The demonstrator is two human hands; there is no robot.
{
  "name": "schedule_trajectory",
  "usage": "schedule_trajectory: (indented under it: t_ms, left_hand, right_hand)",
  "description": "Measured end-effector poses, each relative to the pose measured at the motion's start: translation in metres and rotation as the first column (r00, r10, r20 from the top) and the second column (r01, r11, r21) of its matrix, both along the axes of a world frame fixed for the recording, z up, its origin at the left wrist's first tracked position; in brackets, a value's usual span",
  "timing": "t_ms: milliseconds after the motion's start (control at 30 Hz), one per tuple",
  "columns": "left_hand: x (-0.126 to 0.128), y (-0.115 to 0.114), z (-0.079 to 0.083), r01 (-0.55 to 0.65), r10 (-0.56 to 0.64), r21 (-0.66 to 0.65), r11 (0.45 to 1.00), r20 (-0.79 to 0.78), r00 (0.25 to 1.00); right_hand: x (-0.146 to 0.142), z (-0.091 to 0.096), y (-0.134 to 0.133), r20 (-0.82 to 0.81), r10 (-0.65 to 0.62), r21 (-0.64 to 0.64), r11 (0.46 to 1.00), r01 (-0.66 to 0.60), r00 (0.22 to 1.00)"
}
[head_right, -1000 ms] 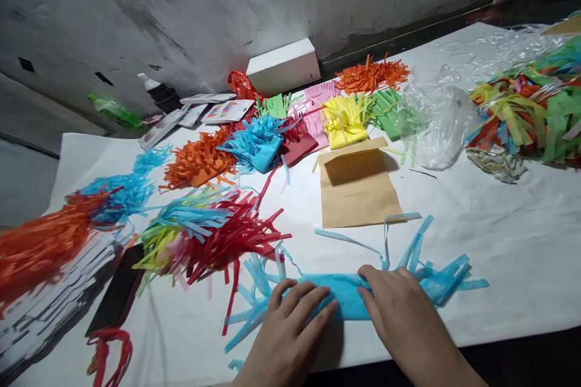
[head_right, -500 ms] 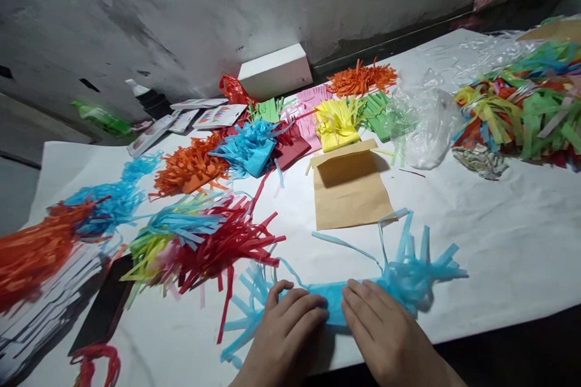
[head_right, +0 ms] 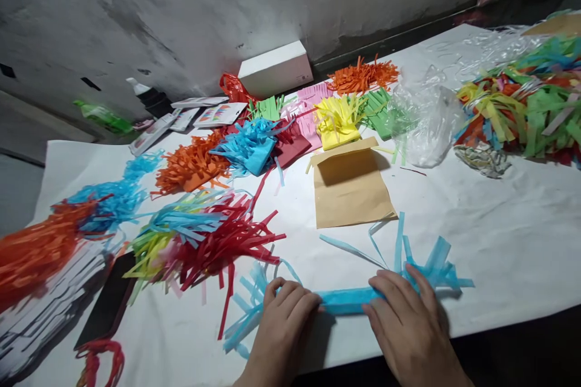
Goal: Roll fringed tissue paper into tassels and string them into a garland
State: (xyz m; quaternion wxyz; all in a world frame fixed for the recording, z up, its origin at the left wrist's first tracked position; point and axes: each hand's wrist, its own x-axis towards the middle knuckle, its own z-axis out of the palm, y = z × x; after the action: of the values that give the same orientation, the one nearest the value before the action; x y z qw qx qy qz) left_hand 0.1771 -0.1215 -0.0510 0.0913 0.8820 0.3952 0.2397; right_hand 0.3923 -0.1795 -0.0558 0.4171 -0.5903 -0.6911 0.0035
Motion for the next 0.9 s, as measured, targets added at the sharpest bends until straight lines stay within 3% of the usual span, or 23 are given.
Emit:
schedule_trajectory:
  t_ms: [100, 200, 300, 367, 433, 533, 700, 900]
  left_hand:
    - [0.003, 0.002, 0.0, -0.082, 0.08, -0.074, 0.994, -0.036, 0.996]
    - [0.004, 0.001, 0.002, -0.151, 0.145, -0.147, 0.978, -0.046, 0.988]
    - [0.003, 0.001, 0.004, -0.149, 0.137, -0.201, 0.968, -0.07, 0.988]
    - [0.002, 0.001, 0.004, -0.127, 0.112, -0.218, 0.968, -0.082, 0.99]
    - [0.001, 0.001, 0.005, -0.121, 0.105, -0.219, 0.968, -0.084, 0.991]
    - [0.002, 0.0, 0.006, -0.114, 0.114, -0.159, 0.981, -0.01, 0.993]
    - [0.007, -0.003, 0.006, 0.048, -0.061, 0.102, 0.994, 0.12, 0.991]
    - [0.006, -0.006, 0.003, 0.096, -0.109, 0.12, 0.988, 0.108, 0.988]
  right_hand:
    - [-0.004, 0.0, 0.006, 0.007, -0.103, -0.082, 0.991, 0.103, 0.995]
    - [-0.004, 0.002, 0.011, 0.038, -0.129, -0.139, 0.981, 0.133, 0.991]
    - [-0.004, 0.005, 0.011, 0.062, -0.141, -0.091, 0.985, 0.146, 0.988]
    - [-0.005, 0.004, 0.009, 0.075, -0.064, -0.025, 0.998, 0.066, 0.995]
    - [-0.007, 0.001, 0.006, 0.113, 0.094, 0.016, 0.995, -0.097, 0.989]
    - [-0.008, -0.004, 0.005, 0.188, 0.243, 0.004, 0.969, -0.248, 0.952]
    - [-0.013, 0.0, 0.009, 0.11, 0.253, -0.008, 0.967, -0.253, 0.961]
    - [-0.019, -0.002, 0.008, 0.177, 0.308, -0.031, 0.951, -0.308, 0.935]
